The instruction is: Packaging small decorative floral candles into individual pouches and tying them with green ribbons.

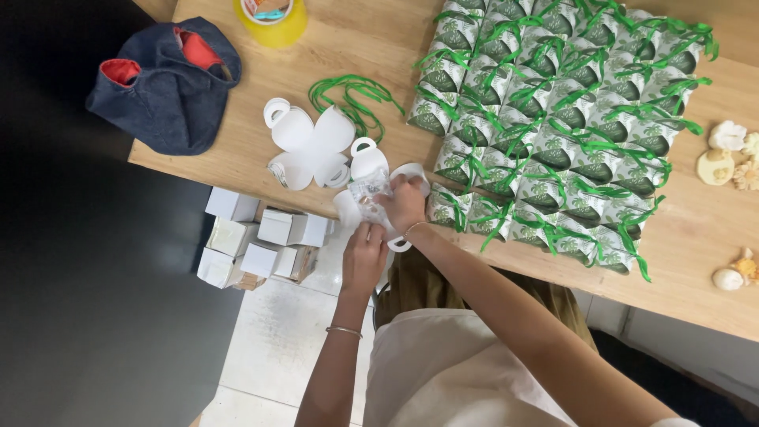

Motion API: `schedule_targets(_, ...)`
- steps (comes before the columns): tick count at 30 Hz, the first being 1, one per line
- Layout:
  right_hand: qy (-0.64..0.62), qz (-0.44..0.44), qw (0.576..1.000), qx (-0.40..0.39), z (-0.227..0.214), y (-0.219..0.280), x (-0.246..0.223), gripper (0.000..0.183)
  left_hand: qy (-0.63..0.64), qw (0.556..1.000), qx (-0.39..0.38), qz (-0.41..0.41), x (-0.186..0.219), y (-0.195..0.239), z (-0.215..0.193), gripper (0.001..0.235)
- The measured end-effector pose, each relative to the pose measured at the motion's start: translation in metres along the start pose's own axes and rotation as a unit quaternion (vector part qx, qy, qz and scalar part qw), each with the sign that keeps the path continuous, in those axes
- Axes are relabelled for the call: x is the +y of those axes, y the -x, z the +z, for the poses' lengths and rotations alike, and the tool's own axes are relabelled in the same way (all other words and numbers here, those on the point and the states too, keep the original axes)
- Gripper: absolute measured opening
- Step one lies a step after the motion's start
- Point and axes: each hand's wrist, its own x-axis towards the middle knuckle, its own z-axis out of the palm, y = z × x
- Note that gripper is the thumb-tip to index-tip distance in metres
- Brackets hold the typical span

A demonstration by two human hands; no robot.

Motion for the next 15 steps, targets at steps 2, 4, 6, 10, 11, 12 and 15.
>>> schedule_targets(2,0.009,-0.019,1.000,0.007,0.005,-0.005,0.005,0.049,-0.011,1.000,-0.003,0.000,0.008,-0.010,-0.009,0.034)
schedule_targets(4,0.018,-0.036,0.999,0.011,0.000,-0.003,0.001,0.050,-0.022,1.000,-0.009,-0.001,0.018,-0.017,-0.019,0.041)
schedule_targets(6,0.040,0.004,0.999,-0.033,-0.016,-0.002,-0.017,0.048,-0.046,0.999,0.007,0.026,0.028,-0.028,-0.028,0.056)
schedule_targets(10,0.091,0.012,0.993,-0.074,-0.038,-0.005,-0.036,0.046,-0.044,0.998,0.005,0.051,0.007,-0.026,-0.013,0.059)
schedule_targets(11,0.114,-0.014,0.989,-0.091,-0.041,-0.007,-0.035,0.044,-0.040,0.998,-0.003,0.050,0.002,-0.025,-0.008,0.056)
schedule_targets(12,0.137,-0.039,0.984,-0.109,-0.043,-0.010,-0.033,0.042,-0.037,0.998,-0.010,0.049,-0.002,-0.024,-0.004,0.053)
schedule_targets(15,0.161,-0.071,0.976,-0.128,-0.059,-0.024,-0.054,0.035,-0.047,0.998,-0.014,0.042,0.003,-0.024,-0.005,0.053)
